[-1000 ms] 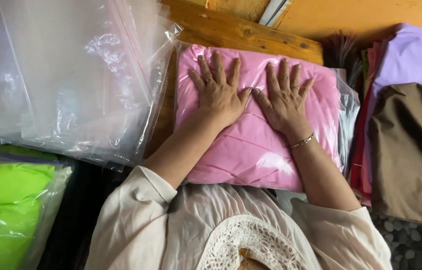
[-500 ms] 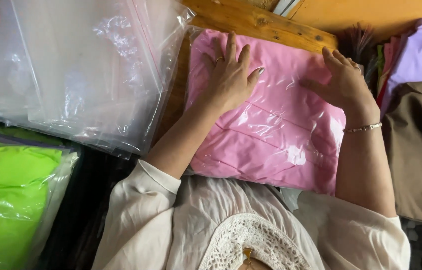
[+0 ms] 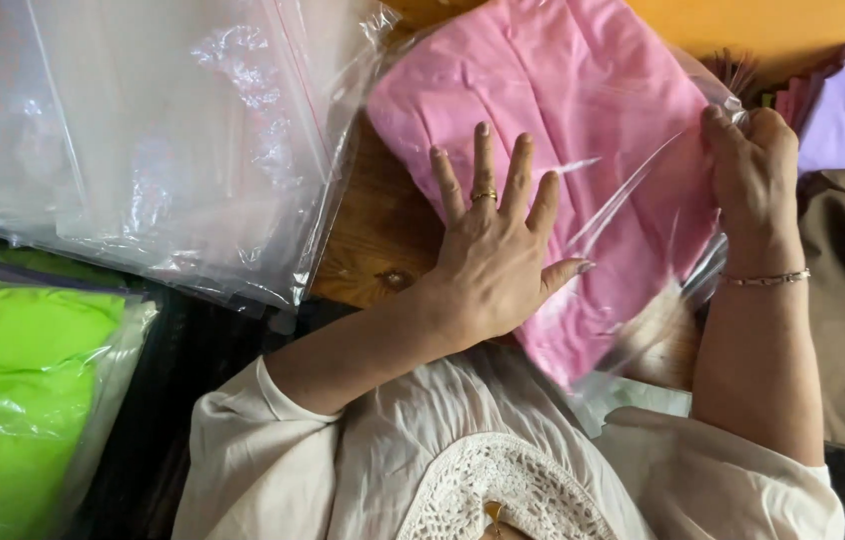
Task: Packaging a pink stuffed pillow into a clear plastic zip-lock bag by stuffing it in and sealing the top.
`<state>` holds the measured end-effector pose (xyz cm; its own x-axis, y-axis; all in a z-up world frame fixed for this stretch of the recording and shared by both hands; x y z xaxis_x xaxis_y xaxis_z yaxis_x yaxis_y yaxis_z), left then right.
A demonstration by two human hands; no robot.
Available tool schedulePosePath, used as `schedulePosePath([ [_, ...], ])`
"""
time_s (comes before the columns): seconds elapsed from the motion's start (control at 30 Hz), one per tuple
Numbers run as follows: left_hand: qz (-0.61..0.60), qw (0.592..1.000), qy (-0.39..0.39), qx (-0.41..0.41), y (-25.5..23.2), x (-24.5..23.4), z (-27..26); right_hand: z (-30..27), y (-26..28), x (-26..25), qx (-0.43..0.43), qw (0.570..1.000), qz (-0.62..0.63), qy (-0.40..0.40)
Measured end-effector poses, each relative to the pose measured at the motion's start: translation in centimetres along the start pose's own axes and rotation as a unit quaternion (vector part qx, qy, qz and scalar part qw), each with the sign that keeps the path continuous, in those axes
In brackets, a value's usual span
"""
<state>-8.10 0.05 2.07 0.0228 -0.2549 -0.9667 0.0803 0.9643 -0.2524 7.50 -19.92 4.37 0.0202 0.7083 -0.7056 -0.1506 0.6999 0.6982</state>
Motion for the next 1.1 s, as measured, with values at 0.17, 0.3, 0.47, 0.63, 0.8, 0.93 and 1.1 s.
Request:
schedulePosePath([
  [0.17, 0.001, 0.997, -0.057, -0.056, 0.1, 1.4, 0.1, -1.7, 2.0, -2.2, 0.028, 0.912, -0.359, 0.196],
  [0.3, 0.027, 0.994, -0.036, -0.100, 1.1, 1.9, 2.0, -2.4, 2.1, -0.4, -0.303, 0.883, -0.357, 0.029],
  [0.47, 0.071, 0.993, 0.030, -0.088, 2.0, 3.7, 2.0, -5.1, 0.9, 8.3, -0.134, 0.923, -0.281, 0.228],
  [0.63, 0.044, 0.994, 0.064, -0.084, 2.2, 3.1, 2.2, -4.5, 0.2, 7.4, -0.118, 0.926, -0.267, 0.240],
  [0.8, -0.035, 0.984, 0.157, -0.071, 2.2, 1.2, 2.2, -5.3, 1.7, 6.0, -0.082, 0.934, -0.199, 0.284],
  [0.93, 0.018, 0.992, 0.106, -0.062, 2.3, 2.2, 1.9, -5.6, 3.1, 5.8, -0.143, 0.908, -0.273, 0.283],
  [1.1, -0.034, 0.993, 0.108, 0.011, 2.3, 2.0, 1.5, -4.3, 4.2, 2.3, 0.029, 0.917, -0.241, 0.316],
])
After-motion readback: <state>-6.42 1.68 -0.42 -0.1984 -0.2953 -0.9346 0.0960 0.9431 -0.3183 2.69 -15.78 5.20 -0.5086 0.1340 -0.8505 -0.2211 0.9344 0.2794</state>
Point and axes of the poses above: each hand's wrist, its own z-axis towards the middle knuckle, its own x-axis out of the palm, y = z × x, the point moved 1 cm from there along z, towards the middle knuckle, and after that the axes turned 2 degrees about -x, right-handed, at the moved point
